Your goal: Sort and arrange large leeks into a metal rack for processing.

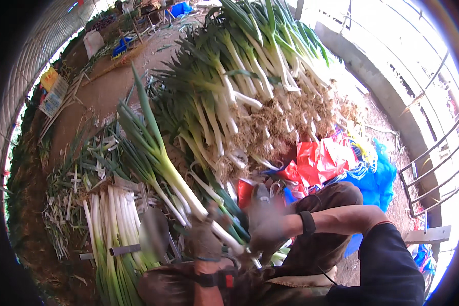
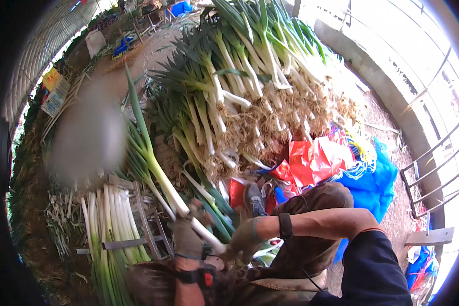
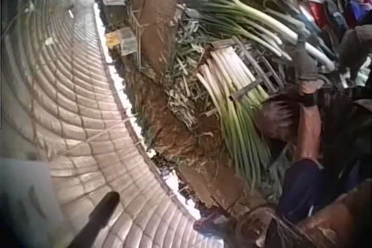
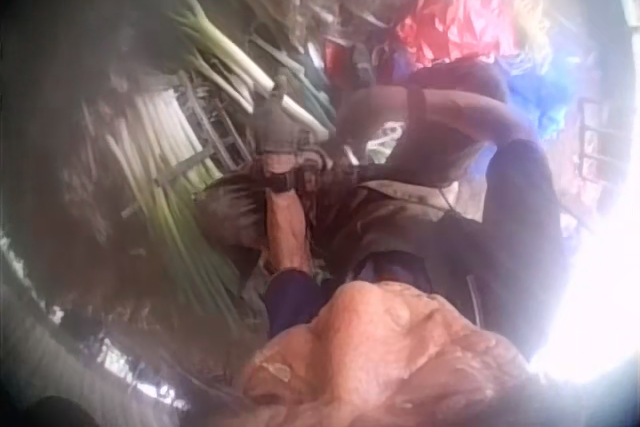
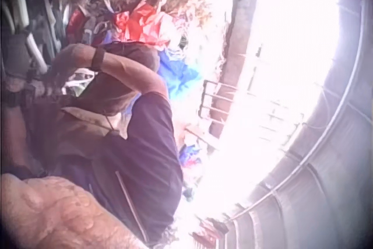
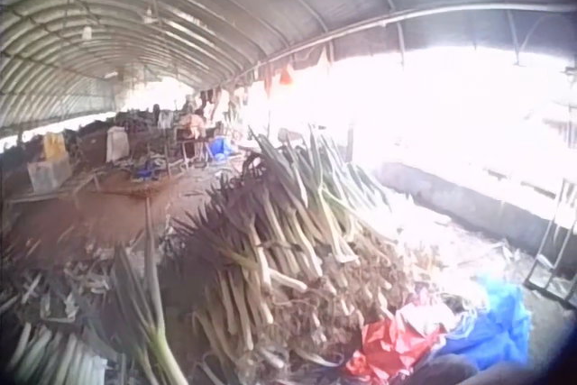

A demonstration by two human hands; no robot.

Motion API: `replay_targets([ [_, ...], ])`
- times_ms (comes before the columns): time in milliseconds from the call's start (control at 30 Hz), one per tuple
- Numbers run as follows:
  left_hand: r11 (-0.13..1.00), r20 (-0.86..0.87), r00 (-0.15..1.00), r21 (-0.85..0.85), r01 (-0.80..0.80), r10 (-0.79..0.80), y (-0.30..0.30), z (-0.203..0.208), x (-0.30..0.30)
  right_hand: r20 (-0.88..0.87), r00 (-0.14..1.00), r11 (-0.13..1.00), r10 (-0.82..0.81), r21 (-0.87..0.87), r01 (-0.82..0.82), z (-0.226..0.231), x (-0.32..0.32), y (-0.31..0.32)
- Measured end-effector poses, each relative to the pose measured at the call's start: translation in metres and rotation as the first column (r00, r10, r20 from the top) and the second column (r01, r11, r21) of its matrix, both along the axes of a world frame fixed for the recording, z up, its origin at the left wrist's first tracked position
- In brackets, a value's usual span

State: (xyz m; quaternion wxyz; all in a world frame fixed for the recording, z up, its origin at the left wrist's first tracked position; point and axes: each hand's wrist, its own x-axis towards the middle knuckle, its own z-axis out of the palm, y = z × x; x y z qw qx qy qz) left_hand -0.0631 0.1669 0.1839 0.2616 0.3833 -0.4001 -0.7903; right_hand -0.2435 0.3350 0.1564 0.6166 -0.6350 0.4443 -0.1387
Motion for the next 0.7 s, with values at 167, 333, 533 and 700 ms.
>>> replay_targets([
  [167, 0.748, -0.027, 0.976, 0.638, 0.183, -0.216, 0.057, -0.109, 0.044, -0.607, 0.733, 0.901, -0.307, -0.434, 0.017, 0.022, -0.107, -0.052],
  [333, 0.794, 0.129, 0.977, 0.606, 0.058, -0.17, 0.046, -0.143, 0.057, -0.633, 0.282, 0.692, -0.721, -0.631, 0.35, 0.062, -0.221, -0.19],
  [533, 0.836, 0.204, 0.974, 0.548, -0.027, -0.102, 0.03, -0.137, 0.028, -0.539, -0.023, 0.345, -0.842, -0.571, 0.745, -0.011, -0.332, -0.294],
  [700, 0.783, 0.156, 0.987, 0.619, -0.063, -0.044, 0.001, -0.127, 0.007, -0.281, 0.4, 0.489, -0.872, -0.519, 0.702, -0.01, -0.339, -0.331],
])
